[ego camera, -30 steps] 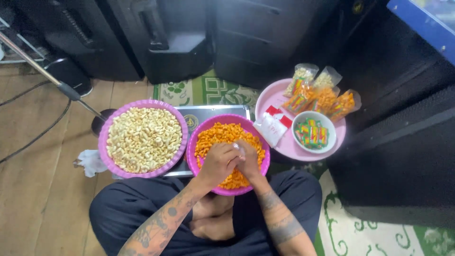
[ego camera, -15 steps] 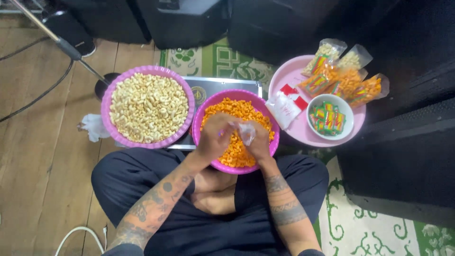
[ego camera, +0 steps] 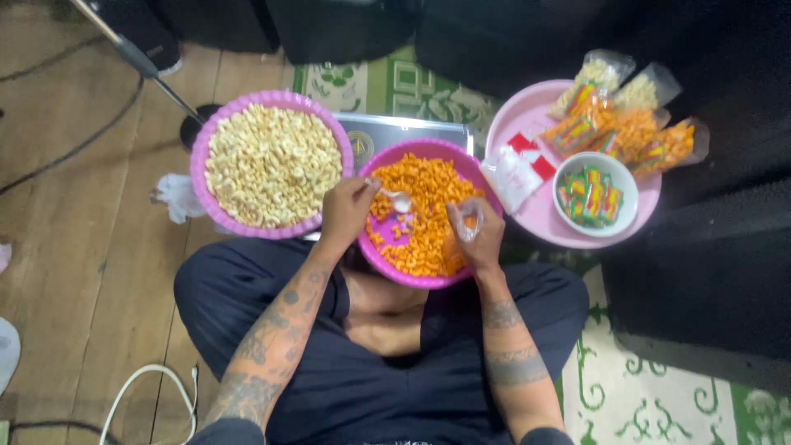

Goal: Filling small plastic bags with orange snacks using a spoon and hands while sitting on the floor.

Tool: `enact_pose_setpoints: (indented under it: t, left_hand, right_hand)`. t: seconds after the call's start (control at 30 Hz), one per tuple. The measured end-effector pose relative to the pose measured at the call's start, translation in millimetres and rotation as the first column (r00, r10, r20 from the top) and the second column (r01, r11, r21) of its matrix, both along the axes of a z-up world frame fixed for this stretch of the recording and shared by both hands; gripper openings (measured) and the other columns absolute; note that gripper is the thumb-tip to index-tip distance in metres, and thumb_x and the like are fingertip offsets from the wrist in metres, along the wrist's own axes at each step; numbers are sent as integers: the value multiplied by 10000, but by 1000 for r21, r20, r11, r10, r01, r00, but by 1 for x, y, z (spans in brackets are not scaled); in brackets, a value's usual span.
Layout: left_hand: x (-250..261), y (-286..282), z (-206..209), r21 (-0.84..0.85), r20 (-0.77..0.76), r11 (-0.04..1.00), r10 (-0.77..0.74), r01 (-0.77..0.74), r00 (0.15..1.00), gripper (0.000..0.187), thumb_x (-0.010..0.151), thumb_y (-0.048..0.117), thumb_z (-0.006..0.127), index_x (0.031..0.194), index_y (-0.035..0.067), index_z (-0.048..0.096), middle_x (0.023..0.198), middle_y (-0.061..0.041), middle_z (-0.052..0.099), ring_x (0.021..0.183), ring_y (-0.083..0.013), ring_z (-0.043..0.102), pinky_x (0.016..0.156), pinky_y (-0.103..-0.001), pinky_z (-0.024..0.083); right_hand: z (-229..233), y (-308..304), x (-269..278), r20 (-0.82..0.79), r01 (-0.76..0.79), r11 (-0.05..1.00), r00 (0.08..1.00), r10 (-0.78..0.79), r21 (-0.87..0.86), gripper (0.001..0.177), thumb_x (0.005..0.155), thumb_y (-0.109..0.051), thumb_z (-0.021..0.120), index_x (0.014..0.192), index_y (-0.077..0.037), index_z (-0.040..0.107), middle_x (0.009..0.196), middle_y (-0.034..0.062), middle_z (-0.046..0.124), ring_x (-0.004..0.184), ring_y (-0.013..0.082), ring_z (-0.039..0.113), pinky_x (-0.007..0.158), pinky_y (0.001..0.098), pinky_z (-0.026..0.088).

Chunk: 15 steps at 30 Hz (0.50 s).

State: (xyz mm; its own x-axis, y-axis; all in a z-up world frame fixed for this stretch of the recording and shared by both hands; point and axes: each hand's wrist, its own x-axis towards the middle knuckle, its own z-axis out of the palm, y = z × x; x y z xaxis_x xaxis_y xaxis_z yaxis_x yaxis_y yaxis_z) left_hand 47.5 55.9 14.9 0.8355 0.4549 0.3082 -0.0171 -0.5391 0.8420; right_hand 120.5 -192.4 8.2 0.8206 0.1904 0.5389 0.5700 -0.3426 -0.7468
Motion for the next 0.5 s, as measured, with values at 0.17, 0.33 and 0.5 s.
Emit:
enact_pose_setpoints:
  t: [0.17, 0.33, 0.5]
  left_hand:
    - [8, -8, 1, -174, -89, 985, -20, 4, 996, 149, 952, 232, 704, 1000, 131, 801, 910, -137, 768, 918, -355, 734, 786, -422, 571]
    - [10, -3, -10, -438, -77, 898, 5, -38, 997, 130, 947, 160, 684, 982, 112, 799, 892, -114, 780, 769, -213, 770, 693, -292, 604]
    - [8, 2, -2, -574, -2, 819, 20, -18, 1000, 201, 982, 119, 663, 1118, -4, 743, 973, -264, 744, 905, -351, 753, 746, -369, 639]
  right_hand:
    - [-13, -9, 1, -7, 27, 999, 1000, -27, 31, 220, 881, -271, 860, 791, -141, 707, 679, 77, 663, 636, 219, 655, 627, 319, 510]
    - [-22, -15, -6, -55, 42, 997, 998, -38, 64, 223, 852, -282, 888, 785, -152, 718, 658, 66, 656, 614, 186, 637, 611, 311, 504]
    - [-11, -11, -6, -85, 47, 993, 996, -38, 104, 217, 859, -223, 872, 760, -111, 715, 616, 91, 629, 575, 172, 598, 571, 302, 475]
